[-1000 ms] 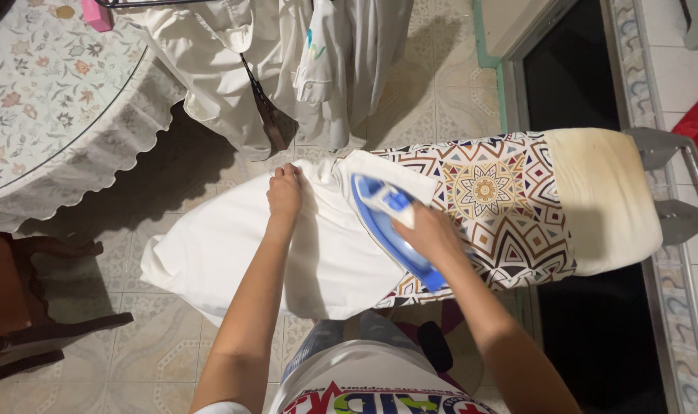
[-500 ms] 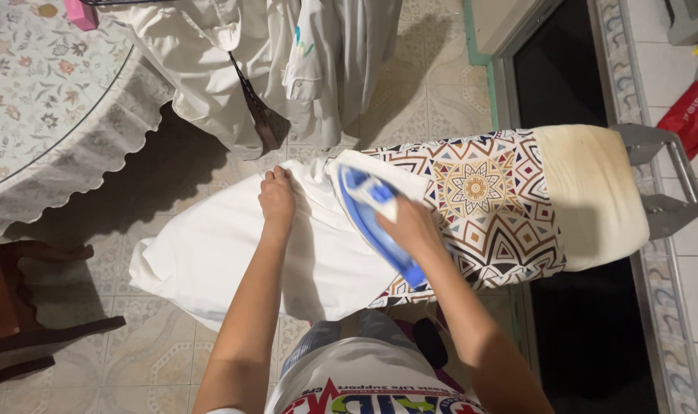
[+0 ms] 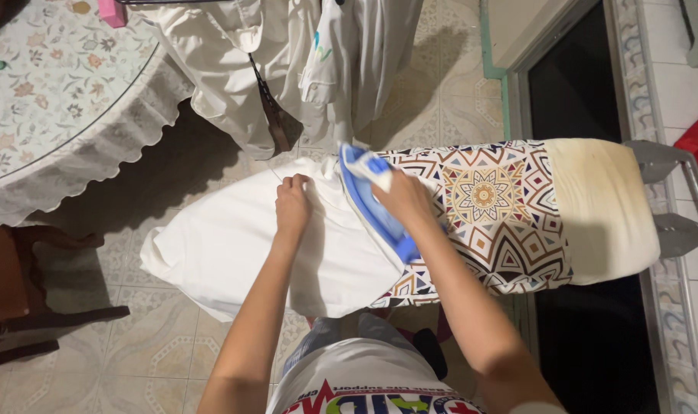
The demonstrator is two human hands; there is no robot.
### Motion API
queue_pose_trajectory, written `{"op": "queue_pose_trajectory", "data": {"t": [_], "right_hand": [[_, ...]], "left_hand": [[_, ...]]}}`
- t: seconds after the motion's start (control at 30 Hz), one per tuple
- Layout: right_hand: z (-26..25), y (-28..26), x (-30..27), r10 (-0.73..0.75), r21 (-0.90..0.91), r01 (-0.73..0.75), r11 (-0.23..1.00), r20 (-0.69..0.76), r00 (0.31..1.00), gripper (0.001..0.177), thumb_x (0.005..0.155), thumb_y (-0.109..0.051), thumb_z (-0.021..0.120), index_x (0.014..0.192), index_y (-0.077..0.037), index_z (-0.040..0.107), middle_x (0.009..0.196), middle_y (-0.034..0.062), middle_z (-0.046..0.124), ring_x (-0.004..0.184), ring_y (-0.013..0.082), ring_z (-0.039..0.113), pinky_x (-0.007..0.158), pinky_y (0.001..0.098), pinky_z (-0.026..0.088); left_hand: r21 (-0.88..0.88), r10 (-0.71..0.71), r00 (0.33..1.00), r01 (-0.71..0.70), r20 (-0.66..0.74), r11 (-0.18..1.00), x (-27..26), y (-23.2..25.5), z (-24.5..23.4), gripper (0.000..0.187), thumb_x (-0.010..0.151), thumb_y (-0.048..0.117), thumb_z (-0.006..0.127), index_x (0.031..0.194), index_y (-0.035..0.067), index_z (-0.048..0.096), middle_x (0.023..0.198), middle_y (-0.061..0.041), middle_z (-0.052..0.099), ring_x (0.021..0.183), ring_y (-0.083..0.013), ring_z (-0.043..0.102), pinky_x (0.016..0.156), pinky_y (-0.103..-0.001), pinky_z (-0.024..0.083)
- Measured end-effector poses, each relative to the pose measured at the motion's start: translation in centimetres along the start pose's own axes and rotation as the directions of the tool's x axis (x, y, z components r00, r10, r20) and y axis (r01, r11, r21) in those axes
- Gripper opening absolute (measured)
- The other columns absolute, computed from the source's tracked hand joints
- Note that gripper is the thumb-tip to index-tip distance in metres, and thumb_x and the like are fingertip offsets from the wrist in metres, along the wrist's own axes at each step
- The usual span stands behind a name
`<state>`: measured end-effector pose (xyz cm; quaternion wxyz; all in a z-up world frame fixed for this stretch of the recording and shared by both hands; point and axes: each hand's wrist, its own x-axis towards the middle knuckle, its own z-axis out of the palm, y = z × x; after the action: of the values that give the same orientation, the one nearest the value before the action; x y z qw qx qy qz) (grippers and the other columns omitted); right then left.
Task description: The person irons a white shirt on an ironing board. They smooth the fabric with their hands, use a blue and white iron to press the shirt, and reposition the garment to iron different sections.
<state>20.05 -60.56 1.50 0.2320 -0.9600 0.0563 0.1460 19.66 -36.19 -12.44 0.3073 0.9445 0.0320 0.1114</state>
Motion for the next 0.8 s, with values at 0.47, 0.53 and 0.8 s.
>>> {"op": "queue_pose_trajectory", "data": {"t": [0.47,0.53,0.8], "right_hand": [[-3.5,9.8,-4.7,0.058,0.01,-0.058,0.998,-0.016,0.998,0.05,0.086,-0.045,0.071,0.117,-0.006,0.072,0.104,0.0223,0.076,0.097,0.0387,0.073,0.086,0.0473,0.057],[-3.8,10.6,-7.1,0.121,-0.025,-0.12,0.992,0.092,0.988,0.051,0.086,-0.045,0.068,0.122,-0.009,0.07,0.102,0.0191,0.078,0.091,0.0351,0.076,0.084,0.0449,0.059],[-3.3,9.1,-7.5,0.078,-0.119,-0.072,0.99,0.044,0.996,0.056,0.088,-0.048,0.071,0.122,-0.003,0.065,0.101,0.0258,0.074,0.093,0.0397,0.073,0.084,0.0477,0.057]], "left_hand": [[-0.112,0.242,0.957,-0.226,0.161,0.968,-11.7,9.0,2.2,0.027,0.083,0.007,0.068,0.109,0.005,0.062,0.105,-0.017,0.061,0.095,-0.0387,0.06,0.078,-0.049,0.052],[-0.12,0.24,0.949,-0.218,0.206,0.968,-13.4,9.7,1.5,0.026,0.084,0.01,0.068,0.109,0.006,0.062,0.106,-0.016,0.061,0.096,-0.0374,0.06,0.079,-0.048,0.053],[0.095,0.249,0.895,-0.303,0.371,0.948,-16.1,13.3,-1.2,0.087,0.066,0.06,0.086,0.126,0.005,0.054,0.117,-0.016,0.049,0.108,-0.035,0.048,0.086,-0.05,0.043]]}}
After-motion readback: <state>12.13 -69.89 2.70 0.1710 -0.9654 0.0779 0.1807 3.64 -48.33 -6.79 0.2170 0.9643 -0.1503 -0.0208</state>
